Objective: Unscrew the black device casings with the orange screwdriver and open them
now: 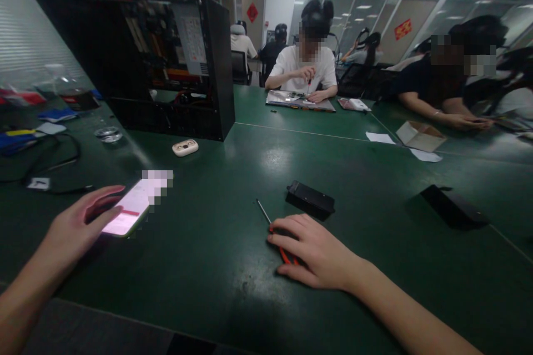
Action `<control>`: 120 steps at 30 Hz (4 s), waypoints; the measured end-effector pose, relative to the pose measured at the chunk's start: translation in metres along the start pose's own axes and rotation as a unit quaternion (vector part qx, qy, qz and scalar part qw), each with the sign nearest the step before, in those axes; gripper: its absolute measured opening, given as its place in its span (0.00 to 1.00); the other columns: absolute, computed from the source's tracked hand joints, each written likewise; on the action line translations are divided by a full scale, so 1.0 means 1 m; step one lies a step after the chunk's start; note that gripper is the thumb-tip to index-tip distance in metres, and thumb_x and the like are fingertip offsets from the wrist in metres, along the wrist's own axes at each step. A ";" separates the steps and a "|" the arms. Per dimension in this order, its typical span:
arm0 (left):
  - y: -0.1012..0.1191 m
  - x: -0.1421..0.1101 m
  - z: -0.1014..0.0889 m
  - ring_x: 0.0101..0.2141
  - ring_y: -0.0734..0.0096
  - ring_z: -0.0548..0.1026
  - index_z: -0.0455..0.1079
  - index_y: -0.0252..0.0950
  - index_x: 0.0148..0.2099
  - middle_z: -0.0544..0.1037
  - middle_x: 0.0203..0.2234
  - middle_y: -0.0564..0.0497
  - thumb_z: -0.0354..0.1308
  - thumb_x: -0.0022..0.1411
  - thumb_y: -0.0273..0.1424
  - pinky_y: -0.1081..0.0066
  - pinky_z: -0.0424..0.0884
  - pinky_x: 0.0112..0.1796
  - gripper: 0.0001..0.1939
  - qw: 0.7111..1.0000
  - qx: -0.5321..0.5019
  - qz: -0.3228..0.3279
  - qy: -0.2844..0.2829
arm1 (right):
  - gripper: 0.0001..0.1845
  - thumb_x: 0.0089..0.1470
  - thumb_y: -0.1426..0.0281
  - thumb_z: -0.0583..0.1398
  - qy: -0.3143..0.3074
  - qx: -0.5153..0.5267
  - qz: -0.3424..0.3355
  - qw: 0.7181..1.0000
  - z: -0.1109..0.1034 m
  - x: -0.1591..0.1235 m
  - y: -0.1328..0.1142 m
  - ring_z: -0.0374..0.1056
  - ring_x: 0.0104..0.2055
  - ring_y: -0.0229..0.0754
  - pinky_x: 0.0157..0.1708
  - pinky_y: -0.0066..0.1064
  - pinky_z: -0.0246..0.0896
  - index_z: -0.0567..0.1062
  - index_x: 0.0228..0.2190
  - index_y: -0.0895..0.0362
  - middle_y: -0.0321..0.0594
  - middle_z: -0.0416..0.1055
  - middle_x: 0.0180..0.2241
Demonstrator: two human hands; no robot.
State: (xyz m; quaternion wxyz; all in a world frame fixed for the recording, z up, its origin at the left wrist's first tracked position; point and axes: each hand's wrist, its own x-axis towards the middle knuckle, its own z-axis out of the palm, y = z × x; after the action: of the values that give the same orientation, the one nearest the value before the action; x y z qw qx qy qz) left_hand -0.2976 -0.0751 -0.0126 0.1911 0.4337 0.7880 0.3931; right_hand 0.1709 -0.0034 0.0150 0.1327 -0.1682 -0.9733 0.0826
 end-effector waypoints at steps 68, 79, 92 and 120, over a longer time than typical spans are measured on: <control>0.001 0.048 -0.002 0.60 0.47 0.70 0.74 0.32 0.56 0.75 0.58 0.40 0.42 0.66 0.48 0.51 0.61 0.62 0.32 0.990 0.113 0.086 -0.025 | 0.23 0.62 0.54 0.58 -0.032 0.054 0.055 0.997 -0.005 -0.003 0.003 0.65 0.57 0.52 0.54 0.47 0.63 0.76 0.50 0.56 0.51 0.65 0.60; 0.003 0.042 -0.003 0.58 0.47 0.71 0.75 0.32 0.53 0.76 0.56 0.40 0.45 0.63 0.49 0.52 0.61 0.62 0.32 0.991 0.088 0.095 -0.016 | 0.22 0.61 0.55 0.59 -0.023 0.054 0.053 0.997 -0.004 -0.003 0.003 0.65 0.57 0.51 0.54 0.47 0.63 0.76 0.50 0.55 0.51 0.66 0.59; 0.008 0.046 -0.004 0.49 0.44 0.77 0.59 0.38 0.69 0.75 0.55 0.37 0.60 0.52 0.57 0.55 0.78 0.42 0.49 0.990 0.090 0.049 -0.097 | 0.23 0.62 0.54 0.58 -0.032 0.055 0.054 0.996 -0.004 -0.003 0.003 0.64 0.58 0.53 0.55 0.49 0.62 0.75 0.51 0.55 0.52 0.64 0.60; 0.014 0.040 0.005 0.43 0.65 0.75 0.75 0.44 0.50 0.80 0.42 0.56 0.63 0.61 0.40 0.76 0.72 0.33 0.16 0.986 -0.157 -0.056 -0.009 | 0.19 0.66 0.66 0.54 -0.020 0.046 0.084 0.995 -0.003 -0.005 0.009 0.65 0.57 0.47 0.57 0.41 0.66 0.70 0.56 0.58 0.51 0.65 0.58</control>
State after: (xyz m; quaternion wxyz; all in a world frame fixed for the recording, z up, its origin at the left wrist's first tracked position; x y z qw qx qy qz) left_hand -0.3094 -0.0350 -0.0027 0.2857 0.3573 0.7379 0.4962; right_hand 0.1793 0.0032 0.0149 0.1131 -0.2415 -0.9534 0.1413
